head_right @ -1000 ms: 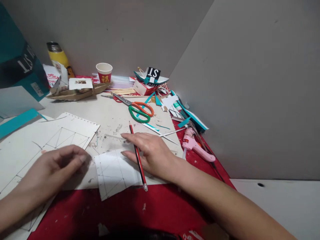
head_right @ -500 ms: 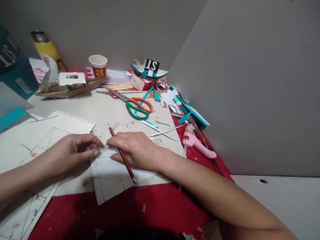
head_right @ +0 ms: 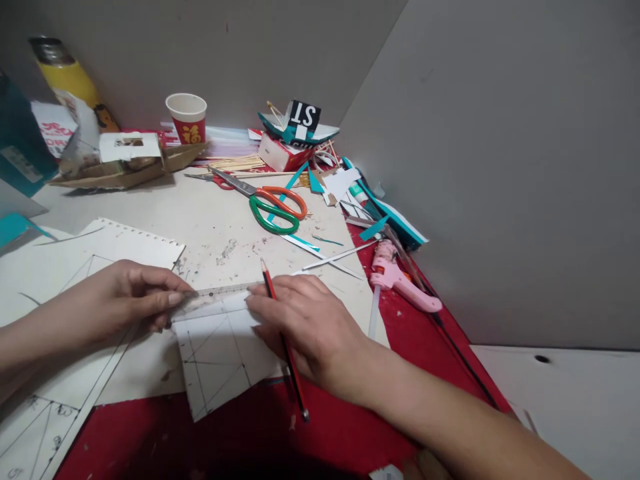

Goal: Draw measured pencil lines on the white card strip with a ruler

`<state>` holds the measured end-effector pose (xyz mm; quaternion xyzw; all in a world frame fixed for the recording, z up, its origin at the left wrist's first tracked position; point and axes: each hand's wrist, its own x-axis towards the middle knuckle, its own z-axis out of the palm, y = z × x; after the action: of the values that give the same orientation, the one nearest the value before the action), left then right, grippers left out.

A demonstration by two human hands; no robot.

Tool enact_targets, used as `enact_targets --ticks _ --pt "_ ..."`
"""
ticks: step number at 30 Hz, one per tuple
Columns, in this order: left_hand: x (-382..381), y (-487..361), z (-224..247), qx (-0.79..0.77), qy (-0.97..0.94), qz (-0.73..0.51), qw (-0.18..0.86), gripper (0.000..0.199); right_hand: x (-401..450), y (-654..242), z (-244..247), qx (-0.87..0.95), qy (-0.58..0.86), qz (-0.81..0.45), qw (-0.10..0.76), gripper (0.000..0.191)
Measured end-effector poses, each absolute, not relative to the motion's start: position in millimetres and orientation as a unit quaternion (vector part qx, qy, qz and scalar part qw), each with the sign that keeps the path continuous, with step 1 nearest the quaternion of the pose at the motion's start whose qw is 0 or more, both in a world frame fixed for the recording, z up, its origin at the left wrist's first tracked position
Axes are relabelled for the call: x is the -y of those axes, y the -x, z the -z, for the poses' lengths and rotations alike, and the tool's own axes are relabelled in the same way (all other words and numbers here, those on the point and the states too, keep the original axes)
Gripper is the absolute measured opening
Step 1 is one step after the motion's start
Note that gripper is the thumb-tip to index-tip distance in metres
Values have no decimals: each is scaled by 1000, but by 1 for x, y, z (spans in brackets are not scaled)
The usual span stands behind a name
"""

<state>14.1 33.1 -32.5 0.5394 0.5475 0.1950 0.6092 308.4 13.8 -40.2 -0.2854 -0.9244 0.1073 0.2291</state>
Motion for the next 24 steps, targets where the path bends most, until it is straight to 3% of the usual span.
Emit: enact_targets --ticks 7,24 --pt "-30 -14 37 -564 -562 -204 569 28 -35 -320 47 924 300 -80 222 41" --pt "-27 -23 33 -581 -593 -218 514 29 -41 -324 54 931 276 -105 215 34"
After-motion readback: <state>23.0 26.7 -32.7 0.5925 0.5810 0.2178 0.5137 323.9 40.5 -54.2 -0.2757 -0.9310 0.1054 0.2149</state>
